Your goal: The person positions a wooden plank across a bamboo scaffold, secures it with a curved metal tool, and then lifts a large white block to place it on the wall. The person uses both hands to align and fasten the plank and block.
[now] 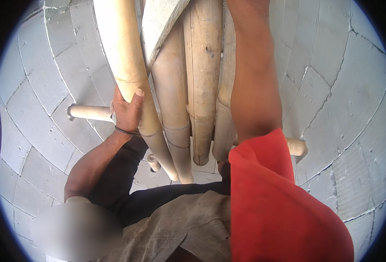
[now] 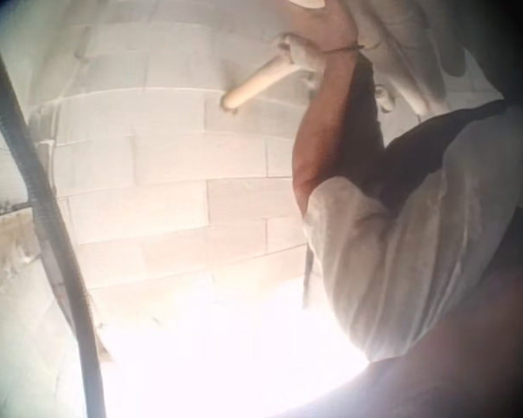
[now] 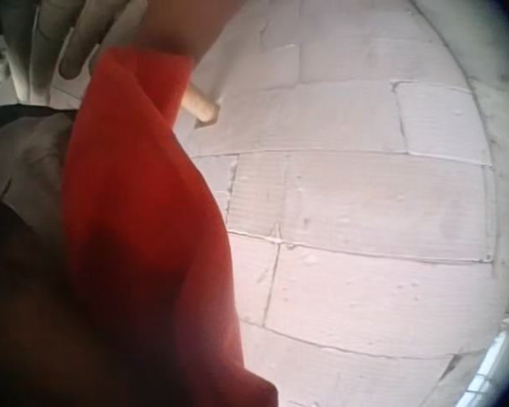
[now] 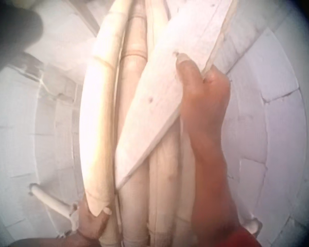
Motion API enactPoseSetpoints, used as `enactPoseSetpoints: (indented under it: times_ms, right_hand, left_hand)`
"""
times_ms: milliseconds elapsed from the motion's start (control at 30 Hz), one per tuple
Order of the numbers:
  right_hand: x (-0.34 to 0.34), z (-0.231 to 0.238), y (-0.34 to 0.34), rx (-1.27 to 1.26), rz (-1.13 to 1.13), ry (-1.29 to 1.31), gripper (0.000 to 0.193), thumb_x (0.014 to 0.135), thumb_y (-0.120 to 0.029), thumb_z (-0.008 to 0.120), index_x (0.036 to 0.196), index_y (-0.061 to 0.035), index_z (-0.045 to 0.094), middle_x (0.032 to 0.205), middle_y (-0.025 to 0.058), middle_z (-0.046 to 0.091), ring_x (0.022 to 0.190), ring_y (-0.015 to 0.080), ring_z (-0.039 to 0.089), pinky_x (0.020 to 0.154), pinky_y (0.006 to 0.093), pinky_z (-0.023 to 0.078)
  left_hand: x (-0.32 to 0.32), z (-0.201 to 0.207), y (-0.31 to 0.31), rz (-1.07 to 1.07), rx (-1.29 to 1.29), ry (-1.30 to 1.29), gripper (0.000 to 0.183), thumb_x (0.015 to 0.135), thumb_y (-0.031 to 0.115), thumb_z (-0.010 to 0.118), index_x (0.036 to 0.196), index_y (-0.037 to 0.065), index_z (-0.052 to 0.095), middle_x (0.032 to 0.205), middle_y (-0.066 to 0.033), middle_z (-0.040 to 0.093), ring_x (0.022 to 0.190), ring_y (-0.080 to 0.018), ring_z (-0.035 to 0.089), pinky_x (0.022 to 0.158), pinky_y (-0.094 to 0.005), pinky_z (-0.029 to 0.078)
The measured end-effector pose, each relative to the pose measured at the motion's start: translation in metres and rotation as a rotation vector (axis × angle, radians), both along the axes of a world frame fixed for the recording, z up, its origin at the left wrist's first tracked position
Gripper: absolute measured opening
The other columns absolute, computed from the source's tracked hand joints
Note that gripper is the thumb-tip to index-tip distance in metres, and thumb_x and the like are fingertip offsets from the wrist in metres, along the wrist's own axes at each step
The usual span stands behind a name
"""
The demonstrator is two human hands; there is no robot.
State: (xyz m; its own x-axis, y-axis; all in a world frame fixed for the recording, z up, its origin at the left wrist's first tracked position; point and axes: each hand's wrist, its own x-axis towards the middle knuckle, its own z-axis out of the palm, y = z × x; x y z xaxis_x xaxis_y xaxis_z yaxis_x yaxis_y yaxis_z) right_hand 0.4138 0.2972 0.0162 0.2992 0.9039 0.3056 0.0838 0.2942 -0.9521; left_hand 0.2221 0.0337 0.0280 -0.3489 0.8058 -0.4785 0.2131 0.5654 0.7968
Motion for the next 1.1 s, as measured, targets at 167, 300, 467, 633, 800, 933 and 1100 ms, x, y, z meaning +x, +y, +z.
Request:
enactPoseSetpoints:
  times_ms: [167,300,467,633,800,933,1100]
  right_hand:
    - [0.001,0.017,-0.006,-0.089,0.017,-0.068,0.029,0.087,-0.015,0.060,0.098,0.0099,0.068,0.089,0.0181,0.071,0.083,0.0210,0.066,0.076,0.0345,0.050]
    - [0.000,0.039,-0.025,0.008,-0.094,-0.426,0.024,0.072,-0.018,0.072,0.062,-0.0040,0.056,0.057,0.0084,0.056,0.042,0.0205,0.049,0.041,0.0329,0.038]
    - [0.008,0.081,-0.074,0.194,-0.107,-0.427,0.023,0.078,-0.018,0.068,0.089,0.0021,0.071,0.073,0.0121,0.069,0.059,0.0208,0.065,0.053,0.0292,0.049]
    - [0.026,0.104,-0.112,0.185,-0.297,-0.436,0.024,0.077,-0.011,0.058,0.090,0.0069,0.069,0.078,0.0153,0.069,0.067,0.0197,0.064,0.059,0.0307,0.051]
    - [0.080,0.146,-0.084,0.572,-0.998,-0.466,0.040,0.084,-0.023,0.059,0.108,0.0094,0.061,0.098,0.0182,0.062,0.084,0.0251,0.065,0.072,0.0355,0.053]
    - [0.064,0.200,-0.053,0.256,-0.531,0.110,0.040,0.090,-0.018,0.055,0.115,0.0126,0.056,0.097,0.0169,0.062,0.089,0.0213,0.064,0.082,0.0289,0.050]
    - [0.066,0.189,-0.064,-0.054,-0.380,0.299,0.040,0.091,-0.017,0.055,0.117,0.0142,0.055,0.106,0.0205,0.063,0.094,0.0228,0.063,0.083,0.0324,0.050]
  left_hand:
    - [-0.020,-0.021,-0.004,-0.153,0.108,0.072,0.050,0.086,0.030,0.068,0.120,-0.004,0.052,0.102,-0.0133,0.065,0.094,-0.0210,0.062,0.085,-0.0335,0.049]
    - [-0.031,-0.026,-0.003,-0.224,0.137,0.184,0.049,0.085,0.031,0.066,0.118,-0.002,0.053,0.097,-0.0177,0.064,0.088,-0.0289,0.065,0.079,-0.0381,0.050]
    - [-0.042,-0.041,0.000,-0.202,0.123,0.204,0.045,0.083,0.029,0.068,0.112,-0.002,0.053,0.095,-0.0209,0.064,0.086,-0.0354,0.066,0.076,-0.0406,0.050]
    - [-0.048,-0.048,-0.002,-0.259,0.167,0.228,0.045,0.082,0.028,0.067,0.111,-0.002,0.051,0.092,-0.0227,0.064,0.085,-0.0407,0.065,0.073,-0.0436,0.050]
    - [-0.043,-0.051,-0.001,-0.230,0.284,0.189,0.047,0.083,0.030,0.068,0.112,-0.001,0.048,0.089,-0.0234,0.064,0.084,-0.0440,0.064,0.073,-0.0455,0.050]
    - [-0.024,-0.043,-0.002,-0.117,0.085,0.158,0.047,0.084,0.031,0.070,0.111,-0.001,0.049,0.093,-0.0235,0.065,0.089,-0.0421,0.065,0.076,-0.0449,0.050]
    - [-0.021,-0.047,-0.003,-0.076,0.073,0.151,0.045,0.087,0.032,0.069,0.109,-0.002,0.049,0.095,-0.0228,0.066,0.090,-0.0394,0.066,0.079,-0.0440,0.050]
